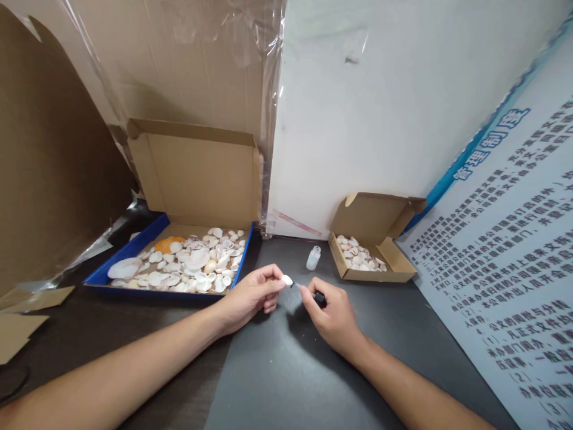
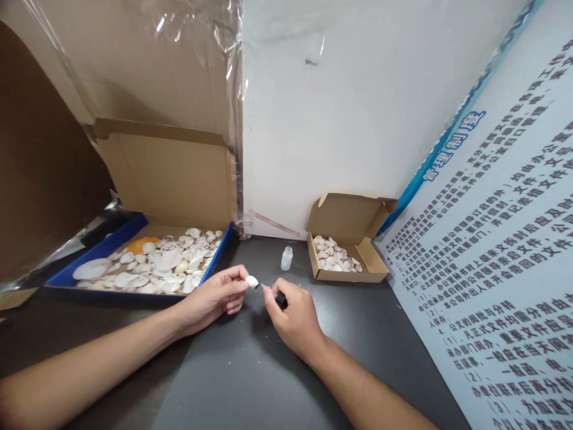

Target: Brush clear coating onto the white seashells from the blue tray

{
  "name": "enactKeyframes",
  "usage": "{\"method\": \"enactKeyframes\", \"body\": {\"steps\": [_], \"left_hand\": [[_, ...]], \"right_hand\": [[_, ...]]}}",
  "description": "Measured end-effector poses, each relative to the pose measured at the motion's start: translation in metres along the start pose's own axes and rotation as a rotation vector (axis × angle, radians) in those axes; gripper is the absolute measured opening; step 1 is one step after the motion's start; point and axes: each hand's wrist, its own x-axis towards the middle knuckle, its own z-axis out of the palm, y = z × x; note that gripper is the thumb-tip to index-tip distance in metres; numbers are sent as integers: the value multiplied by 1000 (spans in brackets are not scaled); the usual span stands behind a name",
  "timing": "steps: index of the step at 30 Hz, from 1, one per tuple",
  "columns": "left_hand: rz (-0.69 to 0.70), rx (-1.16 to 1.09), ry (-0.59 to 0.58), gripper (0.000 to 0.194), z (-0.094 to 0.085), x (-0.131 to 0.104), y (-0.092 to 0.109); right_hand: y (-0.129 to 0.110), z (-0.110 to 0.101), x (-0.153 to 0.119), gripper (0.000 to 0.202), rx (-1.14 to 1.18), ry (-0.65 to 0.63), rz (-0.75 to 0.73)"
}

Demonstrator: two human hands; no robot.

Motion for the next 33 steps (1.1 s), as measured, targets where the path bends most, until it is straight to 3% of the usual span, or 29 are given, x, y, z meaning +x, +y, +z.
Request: {"method": "enactKeyframes", "body": {"steps": [3,8,13,18,23,27,33], "left_hand": [[6,-10,3,30,0,0,0],[14,-5,18,28,1,-1,1],[-1,29,-3,28,2,-1,0],[17,-10,19,28,2,0,0],[40,-45,24,27,1,-1,0],[50,-22,26,27,1,-1,-1],[48,-17,3,26,2,0,-1]], "right_hand": [[1,0,0,37,-10,46,50],[-1,-1,-1,37,53,-51,-55],[1,0,-1,37,27,21,63],[0,-1,-1,37,51,-65,-23],[-1,-1,0,36,-8,-3,60],[-2,-1,-2,35,50,-77,-48],[0,-1,-1,37,7,37,62]]}}
